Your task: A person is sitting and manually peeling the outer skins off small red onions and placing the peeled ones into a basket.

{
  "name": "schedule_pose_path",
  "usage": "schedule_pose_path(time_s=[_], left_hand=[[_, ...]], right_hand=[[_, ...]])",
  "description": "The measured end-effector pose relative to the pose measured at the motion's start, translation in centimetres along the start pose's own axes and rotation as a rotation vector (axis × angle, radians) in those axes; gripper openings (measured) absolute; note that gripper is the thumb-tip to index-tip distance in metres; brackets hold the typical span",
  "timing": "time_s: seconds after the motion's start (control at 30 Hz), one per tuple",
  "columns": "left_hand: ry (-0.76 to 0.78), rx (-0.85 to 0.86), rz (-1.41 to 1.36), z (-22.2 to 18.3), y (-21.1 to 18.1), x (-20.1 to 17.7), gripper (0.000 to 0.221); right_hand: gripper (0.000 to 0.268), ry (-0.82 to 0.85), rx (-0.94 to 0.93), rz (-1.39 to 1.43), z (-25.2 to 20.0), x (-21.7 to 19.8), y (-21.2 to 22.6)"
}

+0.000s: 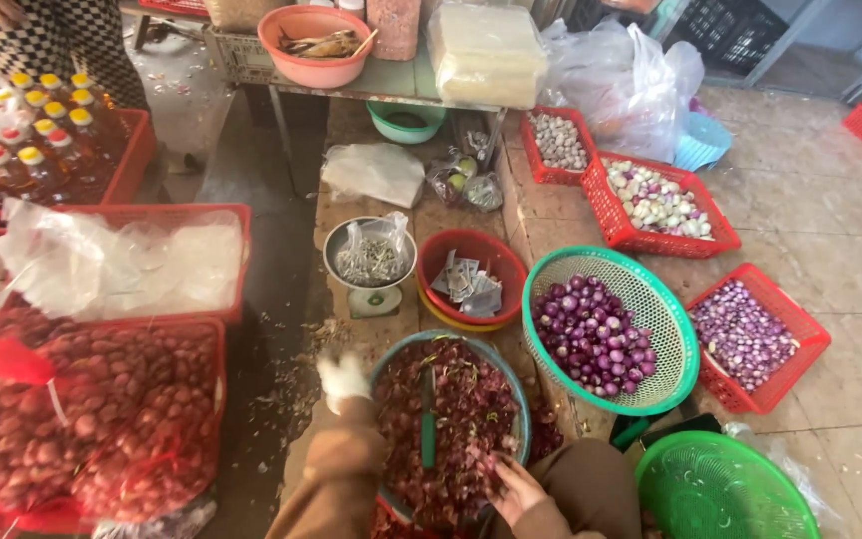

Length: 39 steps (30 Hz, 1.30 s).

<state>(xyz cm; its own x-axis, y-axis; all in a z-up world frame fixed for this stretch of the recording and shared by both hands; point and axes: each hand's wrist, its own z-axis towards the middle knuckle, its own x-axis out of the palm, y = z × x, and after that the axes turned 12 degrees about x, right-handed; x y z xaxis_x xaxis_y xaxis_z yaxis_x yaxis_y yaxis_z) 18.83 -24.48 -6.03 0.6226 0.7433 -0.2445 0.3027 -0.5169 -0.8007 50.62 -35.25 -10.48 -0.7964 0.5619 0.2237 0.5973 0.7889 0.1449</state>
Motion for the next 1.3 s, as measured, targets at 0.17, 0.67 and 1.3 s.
schedule_pose_path(time_s=[0.17, 0.67, 1.3], left_hand=[[0.779, 0.38, 0.817, -15.3, -2.4, -1.8, 0.033], [0.746, 0.375, 0.998, -11.4, 2.4, 3.4, 0.079], [1.201, 0.263, -0.463, -19.1, 7.9, -4.3, 0.095]], right_hand=[[0.019, 0.194, -0.093, -0.094, 4.2, -1.1, -1.5], [0.021, 0.297, -0.193, -0.087, 0.2, -3.1, -0.7], [0.041, 0.56, -0.373, -0.126, 0.5, 0.6, 1.2]])
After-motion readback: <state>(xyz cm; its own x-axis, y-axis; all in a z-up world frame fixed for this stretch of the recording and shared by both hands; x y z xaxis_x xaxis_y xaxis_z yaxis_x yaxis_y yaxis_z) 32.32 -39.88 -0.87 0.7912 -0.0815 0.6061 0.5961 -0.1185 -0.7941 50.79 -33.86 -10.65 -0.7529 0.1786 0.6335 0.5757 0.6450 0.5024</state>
